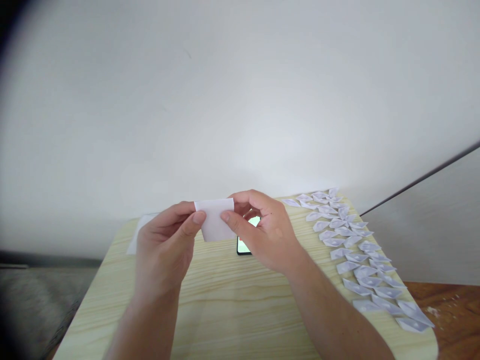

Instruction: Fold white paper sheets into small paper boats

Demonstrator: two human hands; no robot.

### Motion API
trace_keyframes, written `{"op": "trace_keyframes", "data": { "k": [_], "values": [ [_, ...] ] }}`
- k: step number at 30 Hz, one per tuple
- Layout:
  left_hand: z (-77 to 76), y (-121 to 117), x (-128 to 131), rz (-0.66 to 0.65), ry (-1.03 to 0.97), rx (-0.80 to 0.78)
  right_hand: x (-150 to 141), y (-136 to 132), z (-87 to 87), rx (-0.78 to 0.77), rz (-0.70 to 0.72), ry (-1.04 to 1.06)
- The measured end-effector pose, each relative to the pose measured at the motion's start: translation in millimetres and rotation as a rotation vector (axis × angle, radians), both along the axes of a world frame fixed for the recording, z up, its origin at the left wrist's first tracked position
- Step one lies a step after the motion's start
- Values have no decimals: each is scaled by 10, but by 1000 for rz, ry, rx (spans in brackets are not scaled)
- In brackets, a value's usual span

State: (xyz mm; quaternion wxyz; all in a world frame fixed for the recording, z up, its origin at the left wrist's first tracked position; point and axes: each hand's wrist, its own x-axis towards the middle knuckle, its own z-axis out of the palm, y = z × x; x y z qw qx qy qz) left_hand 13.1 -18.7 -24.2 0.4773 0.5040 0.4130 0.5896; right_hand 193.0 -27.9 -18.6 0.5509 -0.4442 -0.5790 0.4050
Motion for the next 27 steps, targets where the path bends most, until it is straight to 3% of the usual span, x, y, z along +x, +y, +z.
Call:
{"op": "trace_keyframes", "data": {
  "k": [10, 21, 27],
  "values": [
    [-75, 16, -2, -6, -139, -6, -4, -4, -7, -234, 198, 237],
    [-74, 27, -9, -55, -159, -25, 7, 17, -10, -78, 27, 90],
    [-18, 66, -81, -115, 91, -98, 16, 5, -4, -10, -72, 122]
  ]
}}
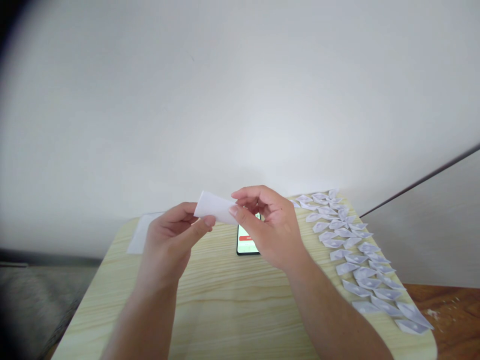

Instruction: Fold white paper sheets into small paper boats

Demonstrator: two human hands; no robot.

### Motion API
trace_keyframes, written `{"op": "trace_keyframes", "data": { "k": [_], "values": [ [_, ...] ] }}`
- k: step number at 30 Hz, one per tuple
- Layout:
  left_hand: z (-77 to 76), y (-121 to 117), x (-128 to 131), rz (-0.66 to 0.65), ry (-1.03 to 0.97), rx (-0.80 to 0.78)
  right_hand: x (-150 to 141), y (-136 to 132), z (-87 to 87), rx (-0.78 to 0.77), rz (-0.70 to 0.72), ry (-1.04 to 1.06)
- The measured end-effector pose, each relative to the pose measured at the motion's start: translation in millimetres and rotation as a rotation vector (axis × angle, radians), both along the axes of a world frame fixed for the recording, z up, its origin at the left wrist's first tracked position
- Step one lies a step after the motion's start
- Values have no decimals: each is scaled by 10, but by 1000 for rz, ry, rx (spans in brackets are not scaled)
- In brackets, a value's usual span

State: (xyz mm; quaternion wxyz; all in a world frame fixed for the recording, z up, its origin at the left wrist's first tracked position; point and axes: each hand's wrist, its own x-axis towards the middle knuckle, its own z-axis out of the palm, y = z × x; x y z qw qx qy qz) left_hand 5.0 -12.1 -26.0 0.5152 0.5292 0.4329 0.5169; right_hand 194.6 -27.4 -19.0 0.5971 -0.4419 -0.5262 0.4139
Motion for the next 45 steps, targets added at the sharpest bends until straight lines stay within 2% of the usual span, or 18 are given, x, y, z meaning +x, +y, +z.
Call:
{"op": "trace_keyframes", "data": {
  "k": [2, 6, 15, 21, 24, 30, 36, 40, 45],
  "values": [
    [25, -3, -15, -26, 42, -15, -8, -4, 8, 34, -34, 29],
    [40, -21, 1, -44, -11, 12, -20, 7, 4, 55, -74, 41],
    [-6, -32, 24, -83, -52, 0, 2, -4, 7, 46, -68, 33],
    [-33, -24, 0, 93, -112, 83, 13, -8, 13, 17, -18, 5],
    [-48, -19, 12, 115, -133, 76, 1, 2, 8, -14, -21, 44],
    [-55, -21, 55, 147, -152, 75, -8, 17, 38, -140, 154, 99],
    [-63, -23, 98, 221, -182, 108, 12, 6, 65, -192, 241, 57],
    [-86, -16, 92, 186, -205, 97, 14, 21, 60, -131, 172, 86],
    [-60, -17, 42, 105, -81, 52, -2, 48, 41, -52, 59, 95]
  ]
}}
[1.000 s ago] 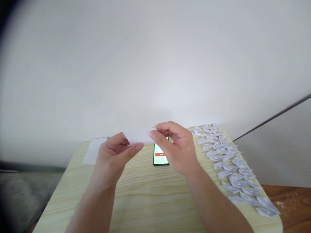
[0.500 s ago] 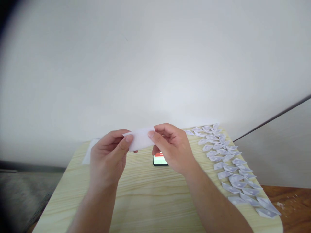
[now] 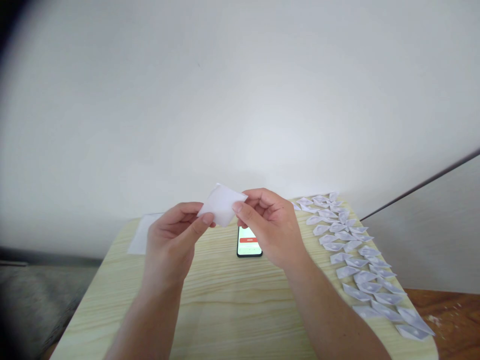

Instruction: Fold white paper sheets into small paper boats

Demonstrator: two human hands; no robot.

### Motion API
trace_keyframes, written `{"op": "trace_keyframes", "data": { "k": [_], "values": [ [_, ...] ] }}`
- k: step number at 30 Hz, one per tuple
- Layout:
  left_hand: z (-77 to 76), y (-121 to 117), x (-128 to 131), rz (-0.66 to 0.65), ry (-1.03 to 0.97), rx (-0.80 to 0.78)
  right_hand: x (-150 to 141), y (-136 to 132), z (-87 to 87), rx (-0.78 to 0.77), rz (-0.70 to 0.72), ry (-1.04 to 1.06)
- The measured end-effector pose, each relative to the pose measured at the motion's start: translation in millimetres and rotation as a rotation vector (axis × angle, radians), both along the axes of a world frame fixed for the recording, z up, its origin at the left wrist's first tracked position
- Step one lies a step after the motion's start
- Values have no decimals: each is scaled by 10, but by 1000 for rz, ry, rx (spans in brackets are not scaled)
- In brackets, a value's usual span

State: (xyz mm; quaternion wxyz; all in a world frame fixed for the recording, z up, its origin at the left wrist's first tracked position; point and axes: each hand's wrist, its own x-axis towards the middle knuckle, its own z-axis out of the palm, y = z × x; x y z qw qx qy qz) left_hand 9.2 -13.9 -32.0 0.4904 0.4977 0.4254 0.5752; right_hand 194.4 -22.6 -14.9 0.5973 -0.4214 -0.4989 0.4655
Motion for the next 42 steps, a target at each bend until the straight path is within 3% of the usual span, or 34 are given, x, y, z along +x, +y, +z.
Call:
{"op": "trace_keyframes", "data": {
  "k": [9, 15, 32, 42],
  "values": [
    [61, -1, -35, -57, 176, -25, 8, -7, -39, 16, -61, -86],
    [77, -22, 1, 46, 67, 17, -15, -28, -30, -39, -21, -154],
    [33, -1, -2, 71, -10, 32, 2, -49, 15, -63, 61, -222],
    [72, -22, -4, 75, 43, 16, 3, -61, 33, -55, 66, -283]
  ]
}}
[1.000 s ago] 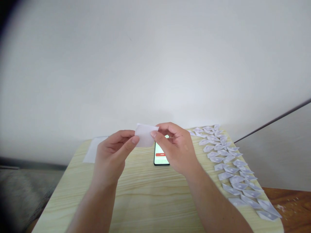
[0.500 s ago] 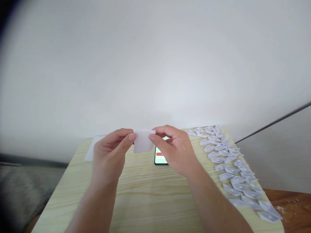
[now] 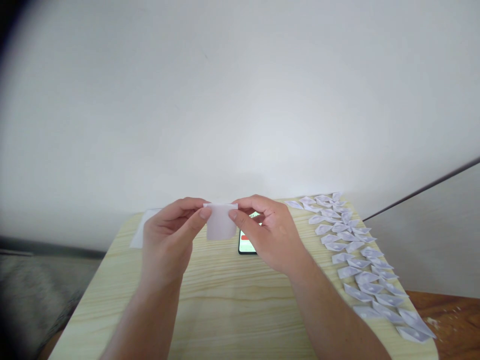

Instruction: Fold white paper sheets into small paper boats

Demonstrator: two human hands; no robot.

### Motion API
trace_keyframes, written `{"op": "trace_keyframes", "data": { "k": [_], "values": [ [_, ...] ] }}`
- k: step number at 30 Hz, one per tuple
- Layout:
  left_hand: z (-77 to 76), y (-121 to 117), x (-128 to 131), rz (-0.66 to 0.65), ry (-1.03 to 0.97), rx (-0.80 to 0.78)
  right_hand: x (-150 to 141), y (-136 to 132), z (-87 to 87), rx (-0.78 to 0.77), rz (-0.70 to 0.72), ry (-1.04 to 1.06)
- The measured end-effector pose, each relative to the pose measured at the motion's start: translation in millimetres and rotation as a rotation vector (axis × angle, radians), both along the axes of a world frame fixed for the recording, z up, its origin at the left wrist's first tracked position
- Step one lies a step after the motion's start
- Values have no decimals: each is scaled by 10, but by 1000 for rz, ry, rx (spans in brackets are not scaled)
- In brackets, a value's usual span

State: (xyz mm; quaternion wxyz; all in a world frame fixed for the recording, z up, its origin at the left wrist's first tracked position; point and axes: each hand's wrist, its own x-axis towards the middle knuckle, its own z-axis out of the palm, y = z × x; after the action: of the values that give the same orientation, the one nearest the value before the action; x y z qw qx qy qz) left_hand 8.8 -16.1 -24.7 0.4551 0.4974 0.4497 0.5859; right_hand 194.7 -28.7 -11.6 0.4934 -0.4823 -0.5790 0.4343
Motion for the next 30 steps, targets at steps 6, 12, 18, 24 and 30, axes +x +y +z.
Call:
{"op": "trace_keyframes", "data": {
  "k": [6, 12, 18, 24, 30],
  "values": [
    [20, -3, 16, 21, 26, 8, -4, -2, -12, 26, -16, -8],
    [4, 6, 5, -12, 10, 20, -7, -6, -28, 21, -8, 2],
    [4, 4, -7, -21, 20, 25, -4, -1, -21, -1, 8, 32],
    [-10, 3, -10, 4, 42, 24, 3, -4, -6, -34, 40, 74],
    [-27, 21, -25, -41, 90, 15, 1, 9, -34, -7, 18, 87]
  ]
}}
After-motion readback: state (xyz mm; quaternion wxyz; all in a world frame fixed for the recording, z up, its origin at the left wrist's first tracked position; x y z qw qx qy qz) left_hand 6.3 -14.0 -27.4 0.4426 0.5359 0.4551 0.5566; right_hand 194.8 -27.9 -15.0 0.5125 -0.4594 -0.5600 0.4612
